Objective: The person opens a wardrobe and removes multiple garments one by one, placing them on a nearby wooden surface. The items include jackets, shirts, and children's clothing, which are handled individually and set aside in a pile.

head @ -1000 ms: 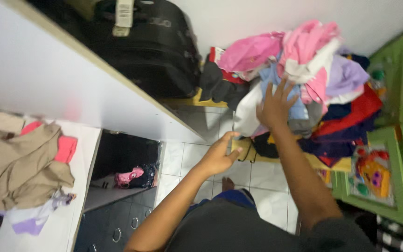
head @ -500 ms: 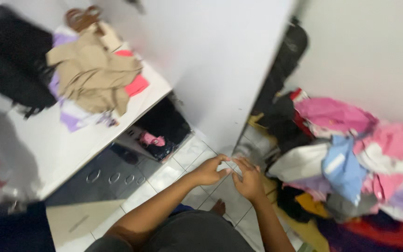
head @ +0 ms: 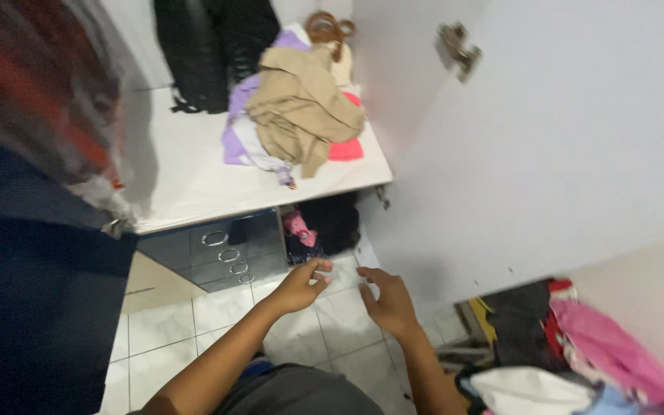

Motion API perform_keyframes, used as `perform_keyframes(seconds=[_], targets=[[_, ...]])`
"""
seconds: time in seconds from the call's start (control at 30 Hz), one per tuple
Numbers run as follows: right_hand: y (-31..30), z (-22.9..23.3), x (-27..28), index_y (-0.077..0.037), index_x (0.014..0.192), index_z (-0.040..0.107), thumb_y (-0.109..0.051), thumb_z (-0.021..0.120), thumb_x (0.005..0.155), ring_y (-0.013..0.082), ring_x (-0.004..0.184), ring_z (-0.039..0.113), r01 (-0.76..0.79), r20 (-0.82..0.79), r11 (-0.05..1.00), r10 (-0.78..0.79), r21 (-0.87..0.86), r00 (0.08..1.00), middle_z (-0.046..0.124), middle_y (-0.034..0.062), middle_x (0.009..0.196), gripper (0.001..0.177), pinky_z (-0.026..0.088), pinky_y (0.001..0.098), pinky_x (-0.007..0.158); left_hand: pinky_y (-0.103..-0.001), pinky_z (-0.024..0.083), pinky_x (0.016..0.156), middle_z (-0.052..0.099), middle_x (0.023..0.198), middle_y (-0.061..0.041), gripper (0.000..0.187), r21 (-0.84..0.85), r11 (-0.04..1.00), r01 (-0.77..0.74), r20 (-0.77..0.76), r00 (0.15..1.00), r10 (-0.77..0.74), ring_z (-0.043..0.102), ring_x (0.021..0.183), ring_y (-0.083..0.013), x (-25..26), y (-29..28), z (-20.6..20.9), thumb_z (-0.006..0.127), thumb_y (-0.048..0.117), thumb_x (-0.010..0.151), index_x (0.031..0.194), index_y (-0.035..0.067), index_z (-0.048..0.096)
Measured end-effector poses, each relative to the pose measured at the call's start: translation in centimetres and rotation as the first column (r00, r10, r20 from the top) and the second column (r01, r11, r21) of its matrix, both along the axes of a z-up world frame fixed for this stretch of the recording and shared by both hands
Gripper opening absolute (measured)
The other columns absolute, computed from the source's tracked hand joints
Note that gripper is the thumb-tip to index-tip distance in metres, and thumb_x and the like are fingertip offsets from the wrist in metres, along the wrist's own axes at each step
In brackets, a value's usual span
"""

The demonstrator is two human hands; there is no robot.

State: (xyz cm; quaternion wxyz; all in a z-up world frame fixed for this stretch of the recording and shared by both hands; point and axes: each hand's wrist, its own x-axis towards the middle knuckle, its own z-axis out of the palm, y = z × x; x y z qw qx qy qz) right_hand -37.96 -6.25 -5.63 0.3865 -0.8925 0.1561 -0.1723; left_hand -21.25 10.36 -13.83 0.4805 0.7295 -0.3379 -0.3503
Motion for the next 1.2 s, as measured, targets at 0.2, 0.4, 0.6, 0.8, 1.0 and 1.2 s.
perform_keyframes(seconds=[0.2,0.4,0.6,0.8,1.0,1.2], targets=[[2.9,3.3,7.9,-0.006,0.114,0.073,-0.011,0.072,0.086,0.0306,0.094,0.072,-0.176,0.044,0.973,0.184,-0.152,0.982,0.076,0.0131,0.107,0.029,0.051,0.0420,0.083,-0.034,0.054,0.095,0.069,0.127,-0.011,0.038,-0.072,0.985,-0.159,-0.024,0.987,0.157,0.067,0.104,-0.0189,5.6,4.9,0.7,0.066,0.018,0.095,0.129,0.003,0.057],[5.4,5.8,14.1,-0.007,0.117,0.072,-0.012,0.071,0.086,0.0299,0.090,0.071,-0.248,-0.012,0.962,0.249,-0.109,0.969,0.075,0.0130,0.100,0.031,0.054,0.0393,0.080,-0.036,0.050,0.102,0.068,0.130,-0.014,0.041,-0.106,0.963,-0.247,0.138,0.955,0.260,0.067,0.117,-0.0238,10.9,8.2,1.8,0.068,0.017,0.092,0.129,0.003,0.057],[7.3,6.4,18.5,-0.005,0.118,0.071,-0.010,0.071,0.085,0.0310,0.090,0.071,-0.248,-0.037,0.964,0.245,-0.093,0.969,0.074,0.0151,0.101,0.033,0.056,0.0389,0.078,-0.040,0.048,0.103,0.063,0.134,-0.018,0.048,-0.064,0.948,-0.313,0.269,0.909,0.318,0.061,0.125,-0.0319,16.1,9.5,1.2,0.070,0.024,0.090,0.131,0.003,0.057],[7.3,5.4,20.4,-0.007,0.118,0.072,-0.011,0.071,0.085,0.0287,0.089,0.072,-0.206,-0.118,0.974,0.195,-0.094,0.974,0.074,0.0149,0.101,0.034,0.057,0.0379,0.076,-0.041,0.047,0.105,0.065,0.130,-0.021,0.049,0.008,0.944,-0.330,0.256,0.913,0.317,0.061,0.125,-0.0341,20.7,9.0,-1.1,0.071,0.025,0.088,0.131,0.003,0.058],[6.4,4.3,20.6,-0.005,0.118,0.071,-0.010,0.072,0.086,0.0284,0.091,0.072,-0.127,-0.081,0.987,0.120,-0.099,0.990,0.074,0.0151,0.105,0.033,0.056,0.0364,0.073,-0.042,0.045,0.105,0.061,0.133,-0.021,0.052,0.020,0.953,-0.301,0.255,0.923,0.287,0.058,0.126,-0.0368,24.3,6.0,-3.9,0.071,0.025,0.088,0.132,0.002,0.054],[4.5,2.8,21.7,-0.009,0.122,0.069,-0.011,0.071,0.086,0.0267,0.089,0.070,0.032,-0.231,0.998,-0.018,0.057,0.973,0.073,0.0109,0.111,0.036,0.056,0.0368,0.069,-0.044,0.043,0.107,0.056,0.136,-0.023,0.057,0.059,0.954,-0.293,0.274,0.924,0.266,0.054,0.128,-0.0388,27.7,2.6,-5.1,0.072,0.025,0.088,0.135,0.002,0.050]])
